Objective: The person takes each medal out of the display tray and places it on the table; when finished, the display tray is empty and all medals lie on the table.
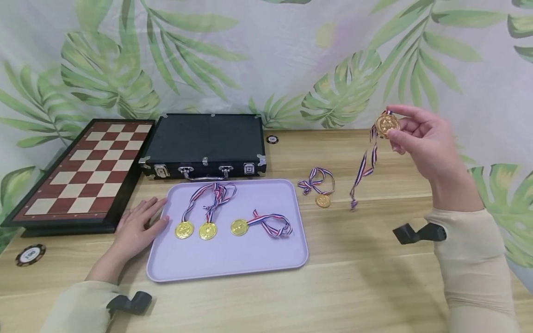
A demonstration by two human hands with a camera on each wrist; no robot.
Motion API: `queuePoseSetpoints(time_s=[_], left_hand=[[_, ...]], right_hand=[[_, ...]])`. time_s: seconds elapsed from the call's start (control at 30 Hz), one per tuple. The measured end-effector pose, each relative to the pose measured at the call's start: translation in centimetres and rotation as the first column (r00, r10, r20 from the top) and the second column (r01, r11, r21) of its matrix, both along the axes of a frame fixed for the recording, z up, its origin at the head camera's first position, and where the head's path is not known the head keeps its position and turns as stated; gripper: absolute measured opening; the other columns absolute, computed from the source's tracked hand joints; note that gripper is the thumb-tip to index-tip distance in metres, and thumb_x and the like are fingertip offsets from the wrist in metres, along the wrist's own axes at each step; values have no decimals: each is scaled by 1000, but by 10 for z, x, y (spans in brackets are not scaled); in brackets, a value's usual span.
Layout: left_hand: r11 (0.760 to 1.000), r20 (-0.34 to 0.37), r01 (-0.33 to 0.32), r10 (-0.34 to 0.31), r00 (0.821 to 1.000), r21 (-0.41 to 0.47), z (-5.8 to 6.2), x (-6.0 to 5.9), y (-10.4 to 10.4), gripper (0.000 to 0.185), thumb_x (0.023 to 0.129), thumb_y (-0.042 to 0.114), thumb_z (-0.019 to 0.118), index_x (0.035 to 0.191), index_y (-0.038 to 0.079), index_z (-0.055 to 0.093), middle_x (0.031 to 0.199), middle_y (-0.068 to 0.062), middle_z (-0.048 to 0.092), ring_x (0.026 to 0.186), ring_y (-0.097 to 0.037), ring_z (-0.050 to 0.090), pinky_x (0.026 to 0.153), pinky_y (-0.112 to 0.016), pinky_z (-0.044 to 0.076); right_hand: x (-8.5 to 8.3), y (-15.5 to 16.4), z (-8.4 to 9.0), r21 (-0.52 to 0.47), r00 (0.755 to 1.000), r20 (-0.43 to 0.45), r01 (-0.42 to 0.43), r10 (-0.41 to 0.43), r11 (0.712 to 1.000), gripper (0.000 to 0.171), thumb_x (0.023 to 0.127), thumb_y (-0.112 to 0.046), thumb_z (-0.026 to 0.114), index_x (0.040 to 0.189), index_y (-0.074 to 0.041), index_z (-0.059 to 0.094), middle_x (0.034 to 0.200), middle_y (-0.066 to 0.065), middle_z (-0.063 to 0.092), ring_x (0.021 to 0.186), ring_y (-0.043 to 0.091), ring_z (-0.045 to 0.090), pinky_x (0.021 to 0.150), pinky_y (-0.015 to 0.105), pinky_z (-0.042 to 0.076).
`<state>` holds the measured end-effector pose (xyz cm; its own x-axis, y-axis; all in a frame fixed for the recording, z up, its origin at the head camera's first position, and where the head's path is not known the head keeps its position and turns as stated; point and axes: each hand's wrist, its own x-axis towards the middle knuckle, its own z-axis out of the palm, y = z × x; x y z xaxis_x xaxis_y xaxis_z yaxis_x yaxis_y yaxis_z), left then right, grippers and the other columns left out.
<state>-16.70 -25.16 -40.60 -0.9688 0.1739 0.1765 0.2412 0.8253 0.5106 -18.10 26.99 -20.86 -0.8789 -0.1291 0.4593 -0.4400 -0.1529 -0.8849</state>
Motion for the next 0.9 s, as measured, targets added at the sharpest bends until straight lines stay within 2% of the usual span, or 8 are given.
queuePoseSetpoints(time_s=[0.13, 0.27, 0.4, 0.5, 0.6, 0.7, 0.8, 0.9], left_hand=[[1000, -2, 1, -1, 1000, 2, 0, 0, 0, 53, 87, 37, 47, 131, 9, 37, 132, -25, 29, 124, -40, 14, 95, -56, -3], [1000, -5, 4, -4, 1000, 7, 0, 0, -1, 53, 86, 37, 48, 131, 9, 38, 132, -25, 29, 124, -40, 14, 95, -56, -2], [1000, -6, 5, -5, 1000, 8, 0, 0, -1, 53, 86, 36, 48, 131, 9, 38, 132, -24, 29, 124, -40, 14, 95, -56, -2], [1000, -6, 6, -6, 1000, 7, -1, 1, -1, 52, 86, 36, 48, 131, 9, 38, 132, -25, 29, 124, -40, 14, 95, -56, -2], [1000, -9, 9, -9, 1000, 8, 0, 2, -1, 52, 86, 35, 48, 130, 9, 38, 132, -25, 29, 123, -41, 15, 95, -56, -2], [1000, -10, 8, -8, 1000, 8, 1, 2, -1, 52, 86, 35, 48, 130, 8, 38, 132, -25, 29, 123, -41, 15, 95, -56, -3], [1000, -5, 6, -6, 1000, 5, 1, 2, -1, 53, 86, 36, 48, 130, 8, 38, 132, -25, 29, 123, -41, 14, 95, -56, -3], [1000, 0, 7, -7, 1000, 3, 1, 1, 0, 53, 87, 36, 47, 131, 9, 38, 132, -25, 28, 123, -41, 14, 95, -56, -3]], right_hand=[[-20, 6, -4, 87, 983, 130, 117, -128, 989, 42, 73, 12, 61, 113, 2, 53, 69, 11, 56, 54, 14, 52, 49, 17, 46], [-48, 8, -3, 104, 954, 235, 163, -184, 981, 46, 70, 6, 67, 113, -4, 54, 67, 8, 55, 54, 14, 53, 50, 18, 47], [-73, 8, 0, 61, 945, 250, 201, -210, 978, 46, 69, 6, 68, 112, -2, 53, 64, 8, 54, 49, 13, 52, 47, 18, 45], [-85, 8, 1, -2, 942, 256, 224, -216, 975, 47, 70, 7, 67, 114, 1, 51, 65, 9, 55, 47, 14, 52, 43, 18, 44], [-91, 6, 1, -38, 938, 279, 227, -208, 973, 49, 69, 6, 67, 115, 2, 49, 69, 10, 56, 48, 15, 52, 43, 18, 44], [-92, 4, -5, -1, 937, 284, 213, -204, 977, 51, 69, 4, 68, 116, 1, 49, 70, 10, 56, 50, 16, 52, 45, 19, 45], [-90, 3, -21, 68, 935, 294, 185, -197, 980, 51, 71, 2, 67, 118, 0, 48, 71, 9, 57, 53, 15, 52, 49, 19, 46], [-84, 4, -46, 176, 925, 310, 169, -218, 970, 52, 73, -1, 66, 120, 0, 46, 71, 6, 56, 55, 13, 52, 51, 19, 46]])
